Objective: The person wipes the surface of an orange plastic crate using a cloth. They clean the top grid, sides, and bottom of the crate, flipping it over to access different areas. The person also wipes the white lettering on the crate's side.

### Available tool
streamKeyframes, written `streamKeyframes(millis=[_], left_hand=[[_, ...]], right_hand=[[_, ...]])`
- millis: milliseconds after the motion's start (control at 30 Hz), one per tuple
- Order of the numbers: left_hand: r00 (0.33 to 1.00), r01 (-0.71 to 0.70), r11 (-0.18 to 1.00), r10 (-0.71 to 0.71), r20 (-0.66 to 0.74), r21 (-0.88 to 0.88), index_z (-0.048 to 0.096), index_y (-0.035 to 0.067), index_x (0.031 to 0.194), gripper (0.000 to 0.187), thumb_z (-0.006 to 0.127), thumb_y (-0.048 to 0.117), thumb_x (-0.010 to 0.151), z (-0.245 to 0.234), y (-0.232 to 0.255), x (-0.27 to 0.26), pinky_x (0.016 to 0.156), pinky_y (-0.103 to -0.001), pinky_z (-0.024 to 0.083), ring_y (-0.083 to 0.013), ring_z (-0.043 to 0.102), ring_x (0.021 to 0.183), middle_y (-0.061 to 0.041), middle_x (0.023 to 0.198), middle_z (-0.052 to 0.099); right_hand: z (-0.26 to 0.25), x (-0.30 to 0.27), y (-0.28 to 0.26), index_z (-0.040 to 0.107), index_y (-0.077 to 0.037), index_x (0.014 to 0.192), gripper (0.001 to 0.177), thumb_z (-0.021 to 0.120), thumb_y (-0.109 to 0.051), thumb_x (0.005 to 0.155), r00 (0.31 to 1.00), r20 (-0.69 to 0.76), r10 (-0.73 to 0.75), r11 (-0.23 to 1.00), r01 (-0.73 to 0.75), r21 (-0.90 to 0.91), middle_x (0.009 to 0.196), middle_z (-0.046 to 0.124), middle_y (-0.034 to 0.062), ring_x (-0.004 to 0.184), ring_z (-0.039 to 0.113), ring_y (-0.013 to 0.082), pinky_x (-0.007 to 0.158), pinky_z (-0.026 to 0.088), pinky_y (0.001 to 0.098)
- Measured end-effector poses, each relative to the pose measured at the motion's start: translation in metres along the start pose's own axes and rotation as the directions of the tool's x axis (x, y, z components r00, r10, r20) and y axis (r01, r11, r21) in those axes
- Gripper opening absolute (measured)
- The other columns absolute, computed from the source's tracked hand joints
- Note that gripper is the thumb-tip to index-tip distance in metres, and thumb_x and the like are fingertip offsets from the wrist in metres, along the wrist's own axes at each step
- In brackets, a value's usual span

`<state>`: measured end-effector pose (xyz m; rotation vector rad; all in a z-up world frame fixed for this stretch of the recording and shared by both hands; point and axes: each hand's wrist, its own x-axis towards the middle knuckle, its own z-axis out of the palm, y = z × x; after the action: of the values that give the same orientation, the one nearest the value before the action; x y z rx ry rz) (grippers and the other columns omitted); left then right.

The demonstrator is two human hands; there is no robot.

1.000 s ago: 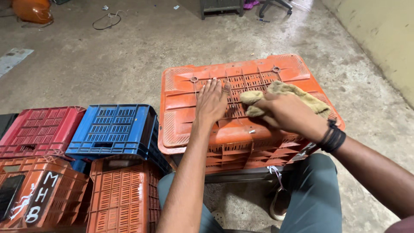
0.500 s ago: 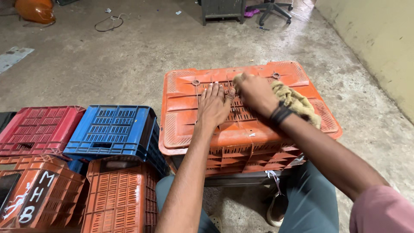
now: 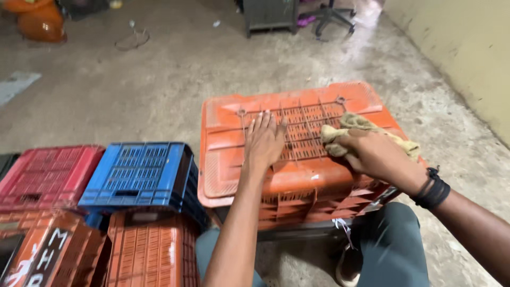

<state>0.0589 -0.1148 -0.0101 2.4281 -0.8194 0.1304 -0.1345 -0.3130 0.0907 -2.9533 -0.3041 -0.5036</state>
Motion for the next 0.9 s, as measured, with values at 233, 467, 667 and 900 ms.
streamKeyframes(millis=[233,467,667,900], left_hand=[[0.998,0.026,0.997,-0.029,0.047,0.077,0.036,-0.002,0.154,0.086,0.013,0.064,0.103,-0.004,0.005,-0.003,0.126,-0.046,0.012,-0.0319,0.02,0.155,-0.017,0.166,0.028],[0.999,0.034,0.999,-0.036,0.041,0.038,0.034,-0.001,0.155,0.089,0.009,0.065,0.102,-0.007,0.006,-0.001,0.126,-0.045,0.011,-0.0316,0.02,0.155,-0.018,0.165,0.027],[0.998,0.026,0.999,-0.028,0.052,0.042,0.034,-0.001,0.155,0.089,0.005,0.064,0.102,-0.003,0.004,-0.003,0.127,-0.046,0.011,-0.0331,0.02,0.155,-0.017,0.166,0.027],[0.999,0.003,0.999,-0.004,0.032,0.041,0.037,-0.003,0.153,0.089,0.01,0.065,0.102,-0.002,0.004,-0.006,0.126,-0.048,0.012,-0.0345,0.023,0.154,-0.02,0.165,0.029]], right_hand=[[0.053,0.082,0.091,0.072,-0.008,0.122,0.039,0.064,-0.012,0.084,0.911,-0.335,0.239,0.948,-0.293,-0.121,0.094,0.07,0.0259,0.076,0.069,0.0431,0.066,0.056,0.0524],[0.106,0.125,0.049,0.072,-0.007,0.102,0.016,0.064,-0.015,0.091,0.987,-0.158,0.034,0.992,-0.052,-0.113,0.098,0.07,0.0195,0.094,0.07,0.0391,0.085,0.058,0.0477],[0.062,0.092,0.022,0.073,-0.013,0.117,0.03,0.062,-0.02,0.09,0.995,-0.095,-0.043,0.996,0.05,0.077,0.102,0.071,0.0165,0.084,0.07,0.0393,0.077,0.056,0.0507],[0.058,0.08,0.182,0.078,-0.013,0.12,0.038,0.065,-0.016,0.084,0.891,-0.17,0.42,0.889,-0.442,-0.12,0.099,0.073,0.0263,0.088,0.071,0.0434,0.084,0.056,0.052]])
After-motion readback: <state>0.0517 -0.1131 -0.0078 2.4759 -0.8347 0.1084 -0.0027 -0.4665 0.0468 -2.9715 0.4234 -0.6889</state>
